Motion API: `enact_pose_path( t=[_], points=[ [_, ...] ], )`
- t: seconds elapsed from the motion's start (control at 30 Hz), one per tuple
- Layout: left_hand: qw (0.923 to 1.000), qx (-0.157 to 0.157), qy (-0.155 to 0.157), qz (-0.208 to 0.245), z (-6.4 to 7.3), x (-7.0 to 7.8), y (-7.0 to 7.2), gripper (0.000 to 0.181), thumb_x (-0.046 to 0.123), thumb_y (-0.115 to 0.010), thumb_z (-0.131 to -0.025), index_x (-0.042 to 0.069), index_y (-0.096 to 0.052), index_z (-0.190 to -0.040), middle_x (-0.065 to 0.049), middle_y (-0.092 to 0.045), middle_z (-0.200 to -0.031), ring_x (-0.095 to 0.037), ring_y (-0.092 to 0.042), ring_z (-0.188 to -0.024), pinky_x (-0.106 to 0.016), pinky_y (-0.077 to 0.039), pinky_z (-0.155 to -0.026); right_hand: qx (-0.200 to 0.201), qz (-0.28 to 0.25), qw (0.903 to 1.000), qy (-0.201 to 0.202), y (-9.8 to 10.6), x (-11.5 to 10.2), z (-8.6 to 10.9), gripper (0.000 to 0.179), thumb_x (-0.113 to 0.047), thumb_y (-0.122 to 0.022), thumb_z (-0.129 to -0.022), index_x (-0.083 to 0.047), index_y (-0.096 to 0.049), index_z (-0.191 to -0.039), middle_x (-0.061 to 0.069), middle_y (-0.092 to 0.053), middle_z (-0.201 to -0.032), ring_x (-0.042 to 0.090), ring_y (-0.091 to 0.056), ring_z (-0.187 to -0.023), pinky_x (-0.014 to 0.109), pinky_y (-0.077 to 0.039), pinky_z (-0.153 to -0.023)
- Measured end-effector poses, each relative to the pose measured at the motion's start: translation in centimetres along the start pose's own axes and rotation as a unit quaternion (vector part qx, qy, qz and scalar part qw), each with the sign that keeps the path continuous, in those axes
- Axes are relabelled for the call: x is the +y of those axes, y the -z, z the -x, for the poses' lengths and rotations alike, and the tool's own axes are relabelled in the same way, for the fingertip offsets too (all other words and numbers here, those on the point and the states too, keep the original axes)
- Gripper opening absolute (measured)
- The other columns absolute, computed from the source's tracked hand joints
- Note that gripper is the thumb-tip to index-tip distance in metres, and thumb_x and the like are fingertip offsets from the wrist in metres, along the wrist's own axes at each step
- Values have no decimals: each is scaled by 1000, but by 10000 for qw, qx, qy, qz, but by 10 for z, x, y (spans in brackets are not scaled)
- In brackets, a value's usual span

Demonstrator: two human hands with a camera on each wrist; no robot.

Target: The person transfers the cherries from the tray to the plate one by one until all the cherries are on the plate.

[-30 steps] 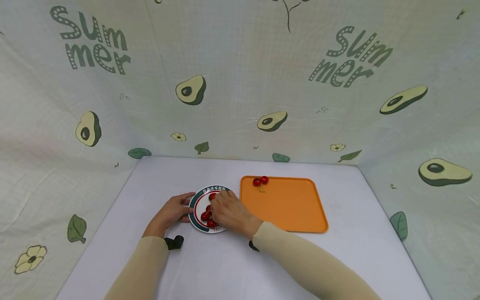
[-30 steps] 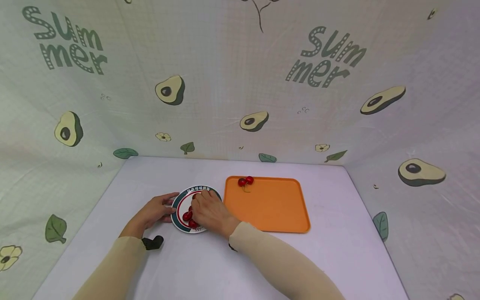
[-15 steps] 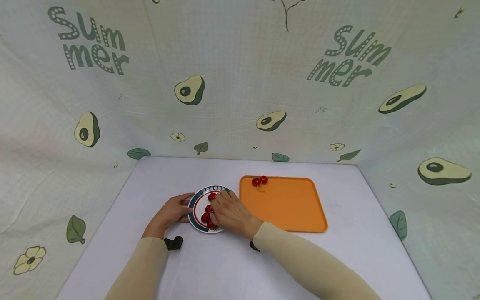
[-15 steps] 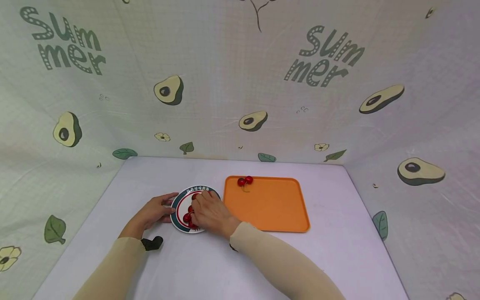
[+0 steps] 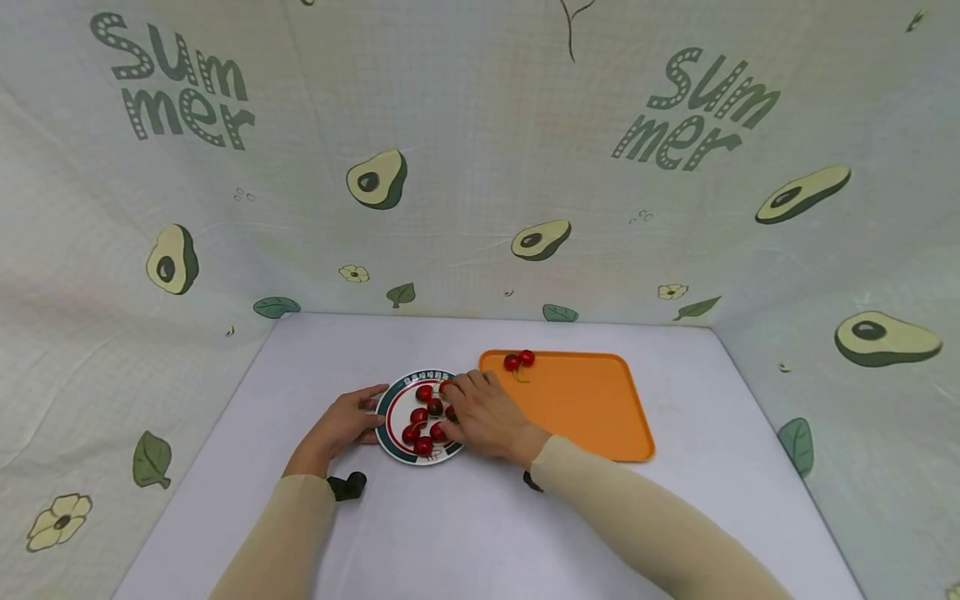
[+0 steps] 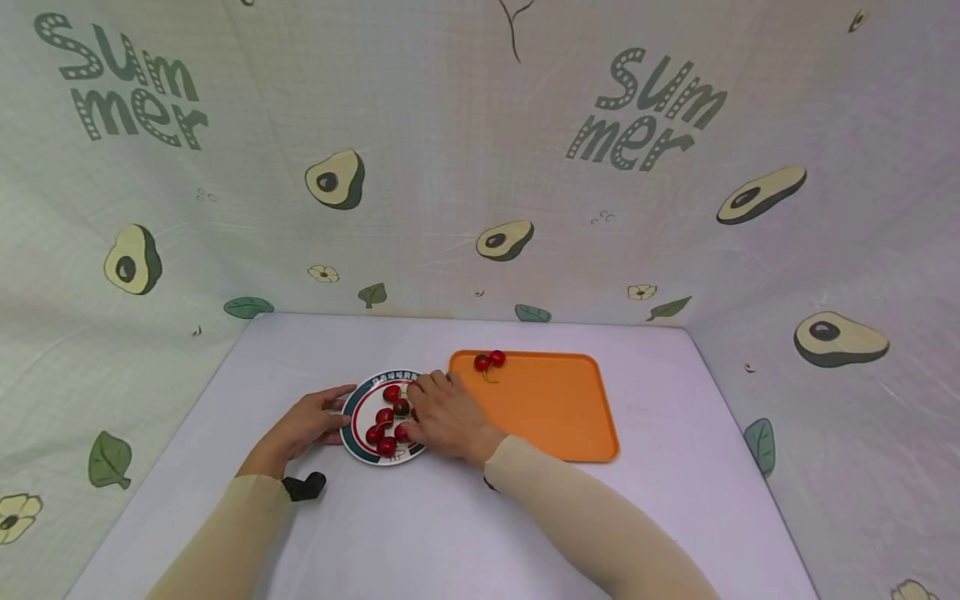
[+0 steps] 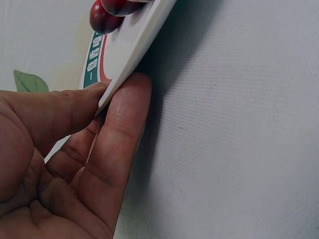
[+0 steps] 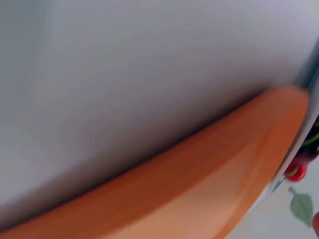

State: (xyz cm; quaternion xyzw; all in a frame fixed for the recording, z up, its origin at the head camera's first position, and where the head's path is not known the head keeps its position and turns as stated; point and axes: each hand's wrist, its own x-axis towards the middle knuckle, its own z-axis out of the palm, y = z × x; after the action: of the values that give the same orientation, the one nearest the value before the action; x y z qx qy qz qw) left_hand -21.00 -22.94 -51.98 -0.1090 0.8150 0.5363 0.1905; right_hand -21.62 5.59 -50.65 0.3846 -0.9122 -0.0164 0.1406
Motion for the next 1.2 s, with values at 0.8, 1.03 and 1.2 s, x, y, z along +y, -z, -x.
enact_pose_path(
  t=[0.8, 1.03, 1.2],
  points=[
    [10000, 45, -22, -10, -1, -3, 1, 67, 2, -67, -99, 18, -47, -160, -22, -54, -140, -19, -69, -82, -31, -64, -74, -190, 809, 9949, -569, -9, 105, 36, 46, -41, -70, -99, -2, -59, -121, 15, -60, -114, 33, -53, -103, 48, -51, -94],
    [10000, 53, -45, -41, 0, -1, 0, 68, 1, -68, -98, 17, -46, -160, -22, -54, -139, -19, -68, -85, -31, -64, -74, -445, 876, 9923, -754, -13, 121, 38, 40, -41, -67, -102, -3, -57, -108, 12, -51, -98, 30, -46, -93, 44, -45, -87],
    [10000, 38, -18, -34, 0, -1, -1, 67, 0, -66, -99, 17, -46, -161, -22, -54, -140, -20, -68, -85, -31, -64, -74, -473, 878, 9924, -723, -17, 122, 35, 40, -41, -66, -102, -2, -59, -107, 11, -50, -96, 30, -45, -93, 44, -44, -87]
  ],
)
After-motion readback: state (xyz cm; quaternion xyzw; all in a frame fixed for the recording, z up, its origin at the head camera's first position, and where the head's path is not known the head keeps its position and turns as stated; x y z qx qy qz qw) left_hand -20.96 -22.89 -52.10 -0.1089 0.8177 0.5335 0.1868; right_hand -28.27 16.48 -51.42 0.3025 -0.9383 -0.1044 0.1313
